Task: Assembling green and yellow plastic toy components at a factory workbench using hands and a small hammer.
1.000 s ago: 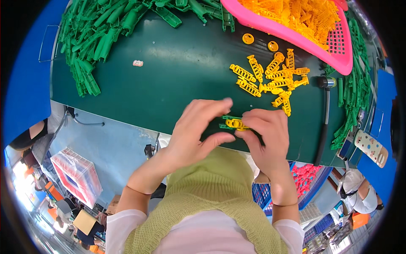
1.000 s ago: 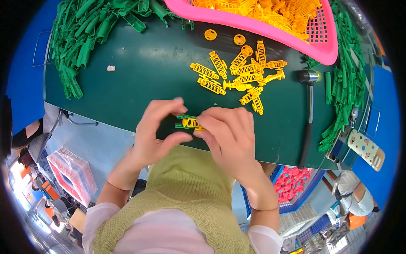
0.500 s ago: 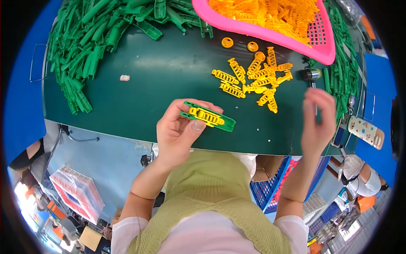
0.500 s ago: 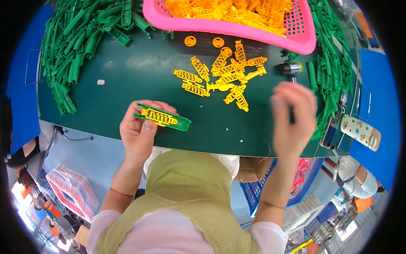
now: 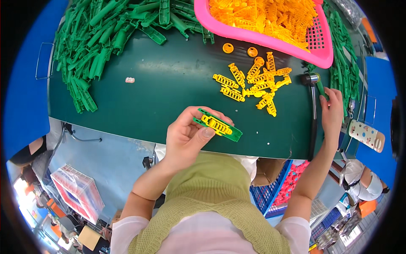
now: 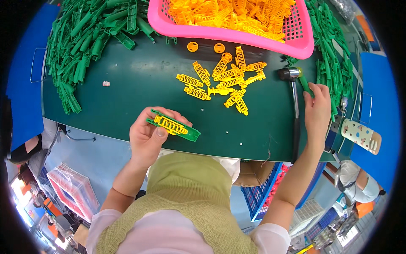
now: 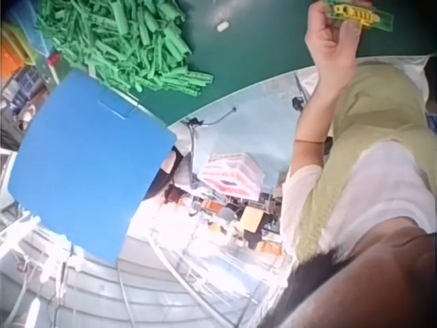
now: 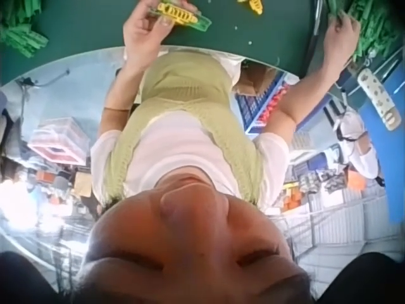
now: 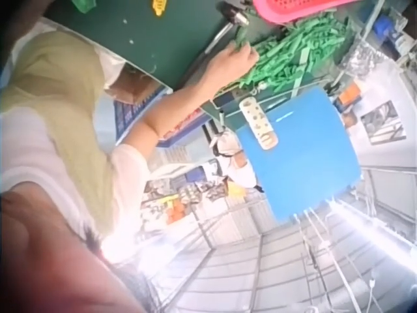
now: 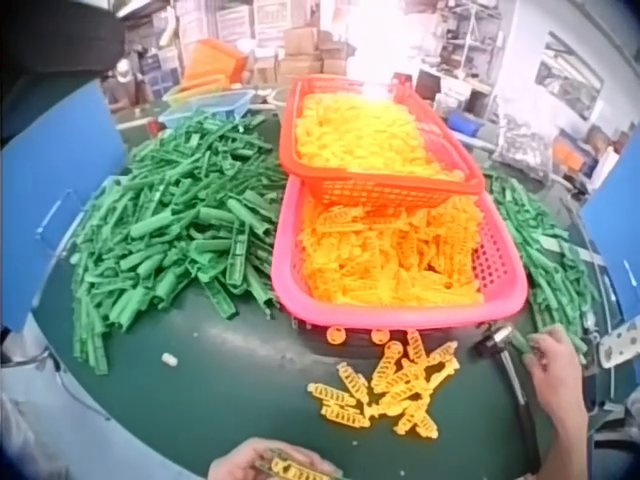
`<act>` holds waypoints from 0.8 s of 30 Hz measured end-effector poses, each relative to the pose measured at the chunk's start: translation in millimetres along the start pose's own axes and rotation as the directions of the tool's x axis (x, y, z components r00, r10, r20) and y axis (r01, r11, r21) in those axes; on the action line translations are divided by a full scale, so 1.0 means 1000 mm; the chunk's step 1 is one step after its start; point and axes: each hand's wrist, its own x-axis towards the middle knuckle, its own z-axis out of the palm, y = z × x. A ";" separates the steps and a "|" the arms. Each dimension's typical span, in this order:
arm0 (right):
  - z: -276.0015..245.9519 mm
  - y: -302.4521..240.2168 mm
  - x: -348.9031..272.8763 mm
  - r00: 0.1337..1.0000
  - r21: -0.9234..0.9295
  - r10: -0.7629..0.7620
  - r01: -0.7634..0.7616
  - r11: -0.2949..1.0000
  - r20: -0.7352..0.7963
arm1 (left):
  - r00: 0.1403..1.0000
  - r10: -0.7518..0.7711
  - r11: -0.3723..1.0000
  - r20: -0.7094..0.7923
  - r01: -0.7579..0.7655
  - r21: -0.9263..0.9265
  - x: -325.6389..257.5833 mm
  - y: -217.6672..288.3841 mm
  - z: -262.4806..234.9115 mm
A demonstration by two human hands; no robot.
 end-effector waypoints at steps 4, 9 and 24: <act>-0.002 0.003 -0.005 0.995 -0.077 -0.083 0.080 0.994 -0.046 | 1.000 -0.030 0.999 0.003 0.030 -0.013 0.000 0.002 0.002; -0.005 -0.003 -0.018 1.000 0.088 -0.010 0.012 0.996 -0.019 | 0.998 -0.059 0.998 0.014 0.059 0.009 -0.001 0.001 0.001; 0.016 -0.126 -0.070 0.821 0.565 -0.452 0.569 0.597 -0.349 | 0.972 -0.207 0.978 0.114 0.206 0.023 0.007 0.012 0.015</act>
